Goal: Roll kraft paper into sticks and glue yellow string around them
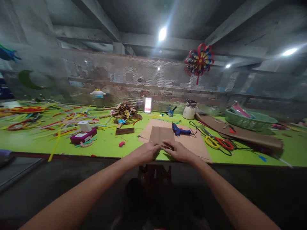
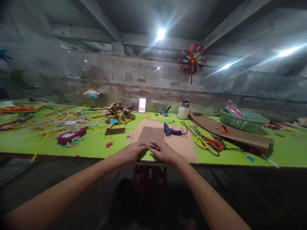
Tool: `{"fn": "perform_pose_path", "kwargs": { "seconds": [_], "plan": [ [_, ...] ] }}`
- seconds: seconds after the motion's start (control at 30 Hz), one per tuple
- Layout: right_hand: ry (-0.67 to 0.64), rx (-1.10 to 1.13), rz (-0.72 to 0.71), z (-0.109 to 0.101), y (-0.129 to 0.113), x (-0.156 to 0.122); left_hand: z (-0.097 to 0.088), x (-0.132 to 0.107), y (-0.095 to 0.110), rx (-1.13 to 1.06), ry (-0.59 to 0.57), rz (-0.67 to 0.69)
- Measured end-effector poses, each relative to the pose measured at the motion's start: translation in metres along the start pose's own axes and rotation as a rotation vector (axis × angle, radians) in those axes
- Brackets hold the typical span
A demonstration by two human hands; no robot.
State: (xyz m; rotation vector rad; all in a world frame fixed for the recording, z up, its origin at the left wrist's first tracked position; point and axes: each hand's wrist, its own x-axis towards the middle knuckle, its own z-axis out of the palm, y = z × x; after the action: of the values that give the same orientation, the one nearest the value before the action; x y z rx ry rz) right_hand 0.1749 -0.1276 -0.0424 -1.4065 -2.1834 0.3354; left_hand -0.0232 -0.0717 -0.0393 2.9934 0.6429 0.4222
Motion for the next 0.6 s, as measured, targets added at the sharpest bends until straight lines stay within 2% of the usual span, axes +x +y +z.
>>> {"fn": "perform_pose_path", "kwargs": {
  "seconds": [0.1,0.2,0.4,0.6],
  "plan": [
    [-0.025,-0.254,-0.055,0.001,-0.003,-0.011,-0.005,0.001,0.0,-0.012,-0.004,0.069],
    [-0.043,-0.393,-0.069,0.004,-0.006,-0.018,-0.005,0.002,0.0,-0.021,-0.002,0.062],
    [-0.106,-0.433,-0.063,0.004,-0.004,-0.019,-0.002,0.003,0.001,-0.008,-0.032,0.025],
    [-0.071,-0.383,-0.036,-0.005,0.001,-0.026,-0.004,0.007,0.002,0.061,-0.073,0.054]
  ]
}}
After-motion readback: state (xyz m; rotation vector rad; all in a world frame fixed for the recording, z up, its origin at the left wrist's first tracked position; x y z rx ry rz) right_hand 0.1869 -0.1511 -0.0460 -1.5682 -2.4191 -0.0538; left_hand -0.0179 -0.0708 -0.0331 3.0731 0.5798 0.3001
